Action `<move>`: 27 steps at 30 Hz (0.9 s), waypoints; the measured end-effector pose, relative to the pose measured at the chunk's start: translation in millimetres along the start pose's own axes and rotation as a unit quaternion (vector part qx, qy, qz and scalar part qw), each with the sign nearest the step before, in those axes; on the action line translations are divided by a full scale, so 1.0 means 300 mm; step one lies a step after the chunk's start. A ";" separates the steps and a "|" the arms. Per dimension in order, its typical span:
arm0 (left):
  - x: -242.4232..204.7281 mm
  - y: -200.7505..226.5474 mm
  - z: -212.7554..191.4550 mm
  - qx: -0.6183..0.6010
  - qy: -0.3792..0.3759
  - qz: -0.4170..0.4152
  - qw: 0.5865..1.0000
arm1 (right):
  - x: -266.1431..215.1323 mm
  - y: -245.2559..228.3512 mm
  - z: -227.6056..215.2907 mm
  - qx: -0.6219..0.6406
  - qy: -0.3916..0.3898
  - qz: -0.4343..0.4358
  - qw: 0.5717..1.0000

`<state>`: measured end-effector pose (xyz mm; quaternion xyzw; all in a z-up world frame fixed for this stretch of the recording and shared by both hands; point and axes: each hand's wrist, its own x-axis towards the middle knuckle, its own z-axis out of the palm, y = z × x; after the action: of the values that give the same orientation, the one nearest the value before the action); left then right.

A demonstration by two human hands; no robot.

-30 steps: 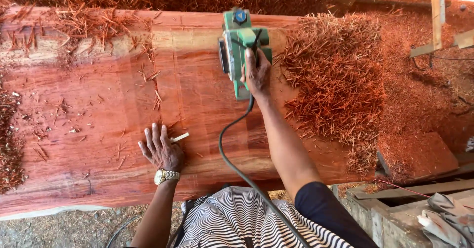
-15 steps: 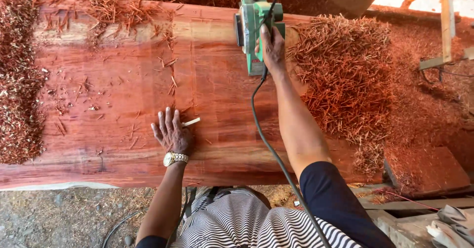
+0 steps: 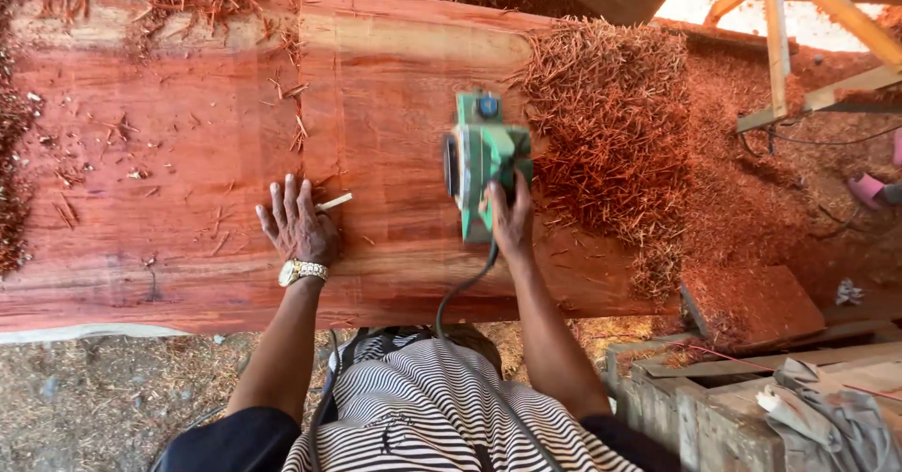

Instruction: Planing the surface of a large wooden slab using an electric hand planer.

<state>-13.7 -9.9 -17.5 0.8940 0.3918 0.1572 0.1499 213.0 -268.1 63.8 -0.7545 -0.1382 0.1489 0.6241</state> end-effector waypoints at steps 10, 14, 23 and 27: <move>0.000 0.000 0.007 0.016 -0.010 0.003 1.000 | -0.373 0.039 -0.112 -0.027 0.079 0.034 0.996; 0.010 0.000 0.021 0.018 -0.017 0.000 1.000 | -0.234 -0.004 -0.070 -0.083 0.072 -0.021 0.994; 0.026 0.014 0.019 0.026 0.002 0.011 1.000 | 0.237 -0.036 0.047 -0.024 0.064 -0.056 0.996; 0.025 0.016 0.022 0.032 0.008 0.007 0.999 | 0.406 -0.042 0.096 -0.019 0.054 -0.095 0.994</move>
<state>-2.9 -8.3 -20.3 0.9000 0.3913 0.1525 0.1168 313.1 -191.8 64.7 -0.7567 -0.1784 0.0452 0.6273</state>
